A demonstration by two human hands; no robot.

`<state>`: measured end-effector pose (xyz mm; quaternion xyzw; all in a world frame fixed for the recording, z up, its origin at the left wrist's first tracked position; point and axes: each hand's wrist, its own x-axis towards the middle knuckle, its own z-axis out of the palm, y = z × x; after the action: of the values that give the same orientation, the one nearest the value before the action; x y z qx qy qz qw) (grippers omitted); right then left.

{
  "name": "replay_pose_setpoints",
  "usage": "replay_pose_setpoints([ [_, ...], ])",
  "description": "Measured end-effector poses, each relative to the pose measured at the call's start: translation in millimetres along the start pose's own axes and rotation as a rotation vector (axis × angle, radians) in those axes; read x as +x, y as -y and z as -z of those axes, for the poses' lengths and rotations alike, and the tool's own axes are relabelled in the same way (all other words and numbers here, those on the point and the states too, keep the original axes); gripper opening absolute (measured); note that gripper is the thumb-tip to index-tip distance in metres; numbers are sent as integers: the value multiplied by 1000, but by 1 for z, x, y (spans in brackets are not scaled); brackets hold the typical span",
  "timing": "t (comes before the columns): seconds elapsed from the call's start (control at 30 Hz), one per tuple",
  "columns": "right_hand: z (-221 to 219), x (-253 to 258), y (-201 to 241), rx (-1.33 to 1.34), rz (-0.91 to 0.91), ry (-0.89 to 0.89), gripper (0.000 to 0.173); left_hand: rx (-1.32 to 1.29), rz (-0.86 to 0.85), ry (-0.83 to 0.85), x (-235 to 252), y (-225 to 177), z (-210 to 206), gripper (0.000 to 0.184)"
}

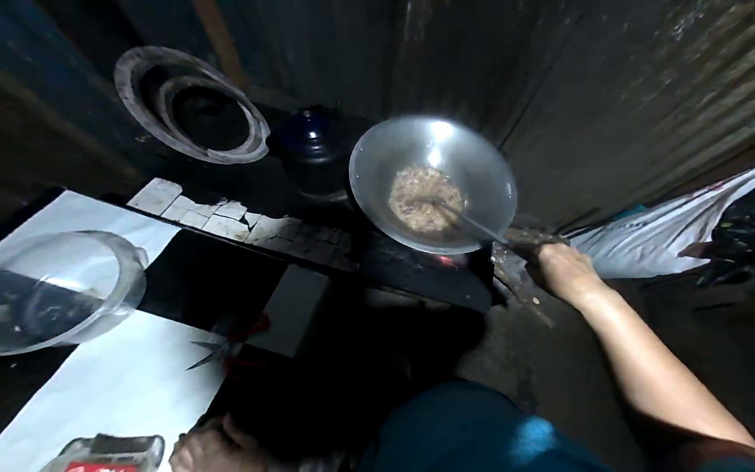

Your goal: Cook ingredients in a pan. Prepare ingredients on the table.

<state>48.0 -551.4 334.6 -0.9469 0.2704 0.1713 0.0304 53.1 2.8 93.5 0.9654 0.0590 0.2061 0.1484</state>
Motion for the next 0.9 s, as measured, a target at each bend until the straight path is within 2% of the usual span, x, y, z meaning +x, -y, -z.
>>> replay_pose_setpoints([
  [0.1, -19, 16, 21, 43, -21, -2, 31, -11, 4, -11, 1, -2, 3, 38],
  [0.2, -24, 2, 25, -7, 14, 28, 35, -15, 16, -17, 1, -1, 1, 40],
  [0.27, -10, -15, 3, 14, 36, 17, 31, -20, 29, -14, 0, -2, 0, 38],
  [0.37, 15, -44, -40, 70, 132, -33, 35, -29, 66, -3, 1, -4, 0, 34],
  [0.43, 32, -65, -51, 70, 188, -35, 37, -21, 62, -14, 4, -11, 5, 34],
  [0.5, 38, -74, -43, 60, 185, 11, 37, -11, 34, -42, 5, -14, 4, 32],
  [0.57, 27, -62, -21, 45, 132, 60, 36, -11, 10, -54, 4, -10, 2, 32],
  [0.7, -10, -22, 9, 26, 37, -52, 29, -23, -11, -64, 3, -6, 2, 32],
  [0.9, 45, -79, -52, -62, 136, -89, 27, -52, -12, -78, 3, -5, -1, 31],
])
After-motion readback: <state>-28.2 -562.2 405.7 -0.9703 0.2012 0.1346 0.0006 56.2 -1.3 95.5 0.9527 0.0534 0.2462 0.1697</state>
